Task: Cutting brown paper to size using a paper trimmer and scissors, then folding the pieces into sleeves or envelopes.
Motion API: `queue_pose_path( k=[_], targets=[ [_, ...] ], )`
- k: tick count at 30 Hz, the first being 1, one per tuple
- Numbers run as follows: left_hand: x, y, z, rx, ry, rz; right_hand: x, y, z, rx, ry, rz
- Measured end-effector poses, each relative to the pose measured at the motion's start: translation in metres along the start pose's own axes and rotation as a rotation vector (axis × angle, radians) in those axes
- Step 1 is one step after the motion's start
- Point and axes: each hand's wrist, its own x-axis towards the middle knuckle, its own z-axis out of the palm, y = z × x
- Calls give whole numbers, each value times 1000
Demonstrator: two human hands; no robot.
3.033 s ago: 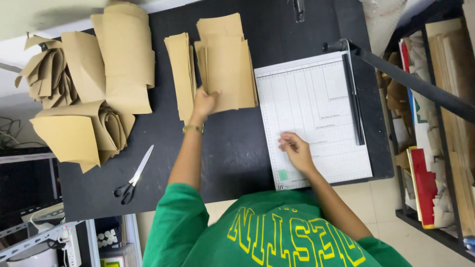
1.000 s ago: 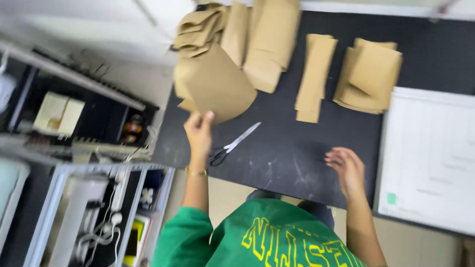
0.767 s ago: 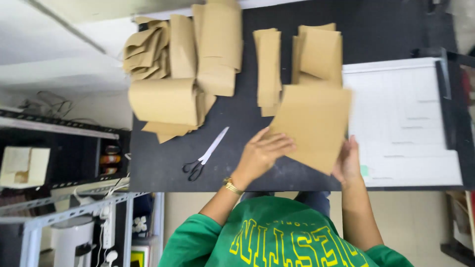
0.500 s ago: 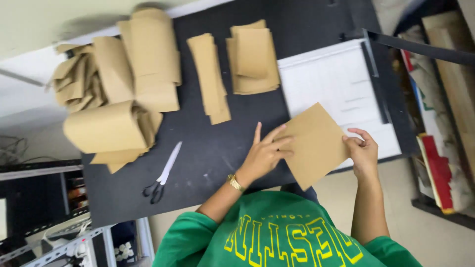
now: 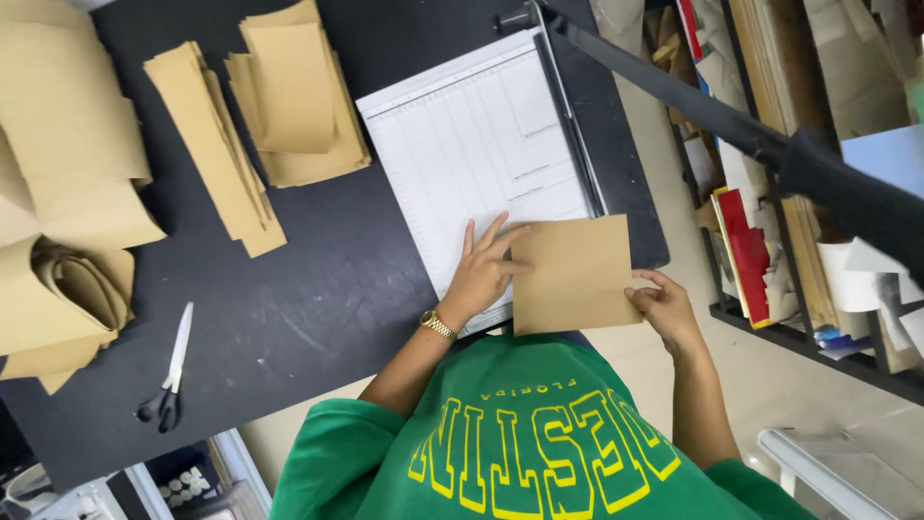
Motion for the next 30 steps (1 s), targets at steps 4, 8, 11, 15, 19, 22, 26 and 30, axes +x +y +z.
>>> queue_pose_path(
  k=[4, 8, 11, 15, 19, 22, 26, 30],
  targets=[
    [20, 9, 18, 84, -2, -53, 25, -11, -19, 2, 31, -41],
    [37, 23, 19, 149, -30, -62, 54, -24, -25, 14, 26, -104],
    [49, 26, 21, 234, -112, -112, 83, -26, -24, -15, 62, -159],
    [77, 23, 19, 266, -184, -201, 122, -57, -20, -75, 114, -257],
    [106, 12, 12, 350, -177, -264, 173, -76, -18, -152, 140, -396],
    [123, 0, 6, 396, -157, -276, 184, -106, -13, -206, 162, -445],
    [141, -17, -6, 425, -111, -264, 183, -135, 0, -312, 201, -455],
    [153, -29, -17, 418, -92, -278, 191, -161, 15, -353, 205, -463]
  ],
)
